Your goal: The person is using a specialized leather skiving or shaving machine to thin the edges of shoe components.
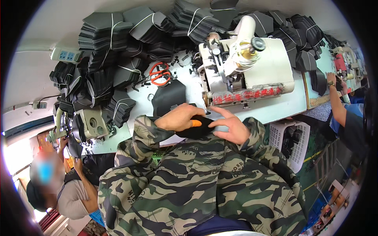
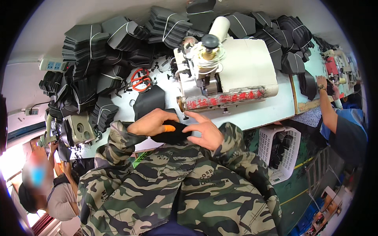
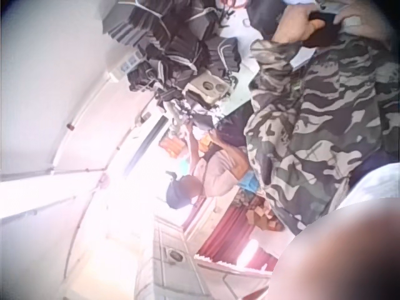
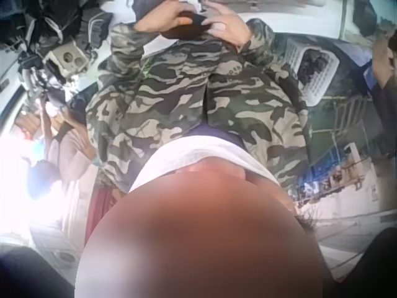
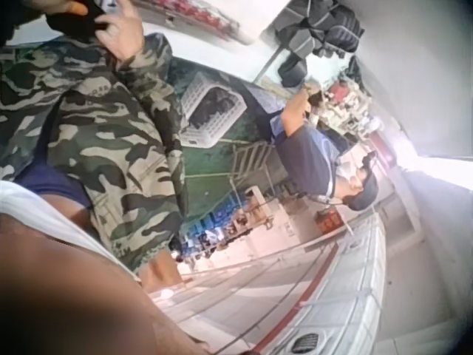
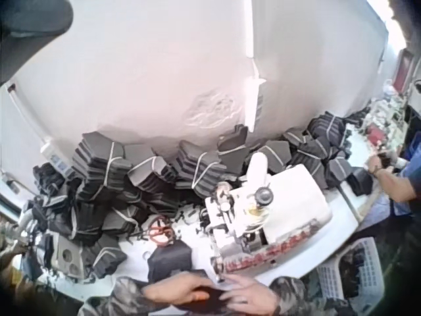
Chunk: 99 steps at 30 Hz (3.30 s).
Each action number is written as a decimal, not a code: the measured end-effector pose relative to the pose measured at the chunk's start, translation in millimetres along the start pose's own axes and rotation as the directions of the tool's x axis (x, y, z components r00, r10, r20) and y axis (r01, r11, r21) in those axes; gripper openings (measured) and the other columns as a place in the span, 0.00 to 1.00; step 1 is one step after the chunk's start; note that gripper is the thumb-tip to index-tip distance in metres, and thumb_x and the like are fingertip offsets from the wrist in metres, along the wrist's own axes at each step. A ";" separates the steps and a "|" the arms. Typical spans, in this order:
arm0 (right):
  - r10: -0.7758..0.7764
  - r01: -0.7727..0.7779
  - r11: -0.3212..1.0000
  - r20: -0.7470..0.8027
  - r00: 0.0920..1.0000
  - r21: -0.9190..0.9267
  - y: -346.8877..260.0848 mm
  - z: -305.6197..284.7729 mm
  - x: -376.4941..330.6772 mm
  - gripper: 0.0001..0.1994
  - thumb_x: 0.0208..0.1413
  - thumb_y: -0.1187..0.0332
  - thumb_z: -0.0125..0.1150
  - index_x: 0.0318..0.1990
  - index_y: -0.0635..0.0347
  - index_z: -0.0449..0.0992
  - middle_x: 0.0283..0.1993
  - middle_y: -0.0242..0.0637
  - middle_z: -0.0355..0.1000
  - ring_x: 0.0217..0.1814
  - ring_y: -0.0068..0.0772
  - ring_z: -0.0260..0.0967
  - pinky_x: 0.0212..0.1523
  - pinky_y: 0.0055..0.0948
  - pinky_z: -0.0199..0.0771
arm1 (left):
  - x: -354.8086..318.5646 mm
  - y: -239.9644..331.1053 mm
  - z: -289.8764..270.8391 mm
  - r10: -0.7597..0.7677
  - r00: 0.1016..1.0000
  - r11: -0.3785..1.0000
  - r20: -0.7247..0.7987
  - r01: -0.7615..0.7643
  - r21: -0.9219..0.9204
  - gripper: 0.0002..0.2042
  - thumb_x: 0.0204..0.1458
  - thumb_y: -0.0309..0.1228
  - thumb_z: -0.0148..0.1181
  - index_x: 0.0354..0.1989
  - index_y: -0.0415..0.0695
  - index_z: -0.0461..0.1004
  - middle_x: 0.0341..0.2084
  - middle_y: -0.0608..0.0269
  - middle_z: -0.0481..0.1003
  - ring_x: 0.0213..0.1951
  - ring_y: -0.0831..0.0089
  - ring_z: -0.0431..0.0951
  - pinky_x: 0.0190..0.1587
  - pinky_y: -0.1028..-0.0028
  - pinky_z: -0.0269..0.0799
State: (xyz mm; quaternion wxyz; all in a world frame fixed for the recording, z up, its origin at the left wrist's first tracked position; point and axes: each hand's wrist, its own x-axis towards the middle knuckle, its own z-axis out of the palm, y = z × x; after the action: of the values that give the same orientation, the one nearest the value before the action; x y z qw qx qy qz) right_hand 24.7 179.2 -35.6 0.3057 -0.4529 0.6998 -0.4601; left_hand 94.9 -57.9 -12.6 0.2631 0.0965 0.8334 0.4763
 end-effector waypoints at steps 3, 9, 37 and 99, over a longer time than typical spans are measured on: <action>0.060 -0.063 0.998 0.107 0.992 0.024 22.6 -13.0 -2.6 0.13 0.43 0.68 0.62 0.40 0.57 0.76 0.56 0.49 0.66 0.55 0.51 0.65 0.54 0.40 0.65 | 22.7 -4.4 4.1 -0.129 0.989 0.973 -0.072 0.140 0.184 0.12 0.44 0.32 0.61 0.37 0.43 0.74 0.29 0.49 0.76 0.37 0.50 0.75 0.39 0.58 0.70; 0.204 -0.212 0.974 0.098 0.974 0.082 26.2 -23.6 -15.7 0.10 0.45 0.67 0.61 0.37 0.57 0.77 0.52 0.46 0.68 0.51 0.51 0.66 0.50 0.38 0.67 | 6.5 -66.1 44.2 -0.028 0.867 0.682 -0.497 0.380 0.625 0.08 0.42 0.29 0.60 0.30 0.44 0.70 0.25 0.58 0.73 0.32 0.57 0.76 0.39 0.62 0.72; 0.013 -0.064 0.989 -0.354 0.935 -0.133 -1.0 -115.2 -0.3 0.10 0.46 0.79 0.57 0.38 0.64 0.75 0.35 0.42 0.73 0.35 0.35 0.72 0.36 0.26 0.71 | 108.2 53.4 -43.6 -0.253 0.940 0.941 -0.229 0.294 0.169 0.13 0.49 0.33 0.56 0.42 0.43 0.73 0.31 0.48 0.76 0.38 0.48 0.74 0.41 0.60 0.70; 0.296 -0.227 0.876 -0.103 0.950 0.427 16.9 -50.6 9.9 0.16 0.47 0.77 0.58 0.46 0.67 0.73 0.45 0.41 0.74 0.44 0.26 0.70 0.49 0.26 0.68 | 59.5 39.6 -35.1 -0.526 0.850 0.820 -0.011 0.504 -0.271 0.12 0.61 0.35 0.46 0.36 0.39 0.72 0.19 0.72 0.69 0.15 0.84 0.66 0.19 0.83 0.63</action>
State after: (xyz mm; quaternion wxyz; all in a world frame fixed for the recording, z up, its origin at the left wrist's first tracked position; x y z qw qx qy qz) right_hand -28.0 191.5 -31.6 0.3942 -0.2400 0.6656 -0.5865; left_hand 22.5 -38.6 14.6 0.3565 -0.1878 0.7696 0.4953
